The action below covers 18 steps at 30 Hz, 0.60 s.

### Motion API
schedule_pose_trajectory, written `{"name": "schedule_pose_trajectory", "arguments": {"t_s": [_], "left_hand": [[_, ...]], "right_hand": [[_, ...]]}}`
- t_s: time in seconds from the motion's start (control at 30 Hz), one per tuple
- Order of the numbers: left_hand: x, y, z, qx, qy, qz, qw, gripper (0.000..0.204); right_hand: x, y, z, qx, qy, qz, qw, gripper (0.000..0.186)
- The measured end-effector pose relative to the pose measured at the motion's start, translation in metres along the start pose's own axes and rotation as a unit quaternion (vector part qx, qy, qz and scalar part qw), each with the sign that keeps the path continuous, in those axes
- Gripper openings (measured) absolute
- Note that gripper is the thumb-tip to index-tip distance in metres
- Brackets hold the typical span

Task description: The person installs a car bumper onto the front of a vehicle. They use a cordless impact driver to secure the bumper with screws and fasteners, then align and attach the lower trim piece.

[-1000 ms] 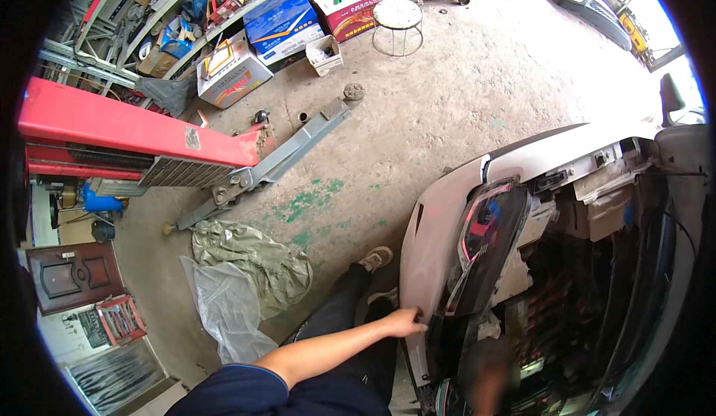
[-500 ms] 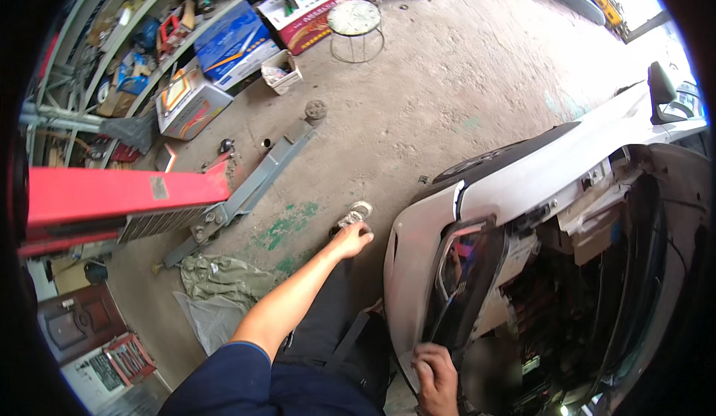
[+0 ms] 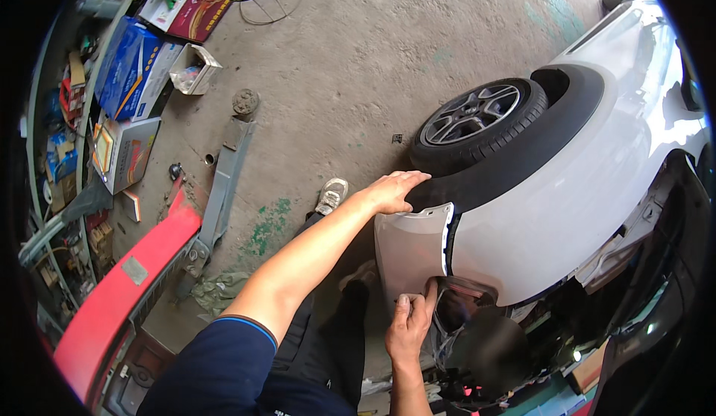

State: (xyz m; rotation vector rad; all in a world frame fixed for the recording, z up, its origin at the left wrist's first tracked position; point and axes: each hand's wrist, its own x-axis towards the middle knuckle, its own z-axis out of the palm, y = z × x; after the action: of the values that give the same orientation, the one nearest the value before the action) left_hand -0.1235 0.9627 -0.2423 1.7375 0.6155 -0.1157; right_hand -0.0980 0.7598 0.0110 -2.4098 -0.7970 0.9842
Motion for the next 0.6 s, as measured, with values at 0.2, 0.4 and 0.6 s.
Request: {"name": "schedule_pose_trajectory", "arguments": {"t_s": [0.2,0.4,0.6], "left_hand": [[0.014,0.009,-0.018,0.055,0.004,0.097,0.994,0.113],[0.019,0.008,-0.016,0.015,-0.009,0.145,0.989,0.115],[0.0,0.004,-0.052,0.049,0.048,0.217,0.974,0.113]], "right_hand": [[0.009,-0.019,0.006,0.019,0.046,0.047,0.998,0.03],[0.007,-0.008,0.001,0.021,0.038,0.033,0.999,0.03],[0.005,-0.009,0.004,0.009,0.035,0.051,0.998,0.033]]}}
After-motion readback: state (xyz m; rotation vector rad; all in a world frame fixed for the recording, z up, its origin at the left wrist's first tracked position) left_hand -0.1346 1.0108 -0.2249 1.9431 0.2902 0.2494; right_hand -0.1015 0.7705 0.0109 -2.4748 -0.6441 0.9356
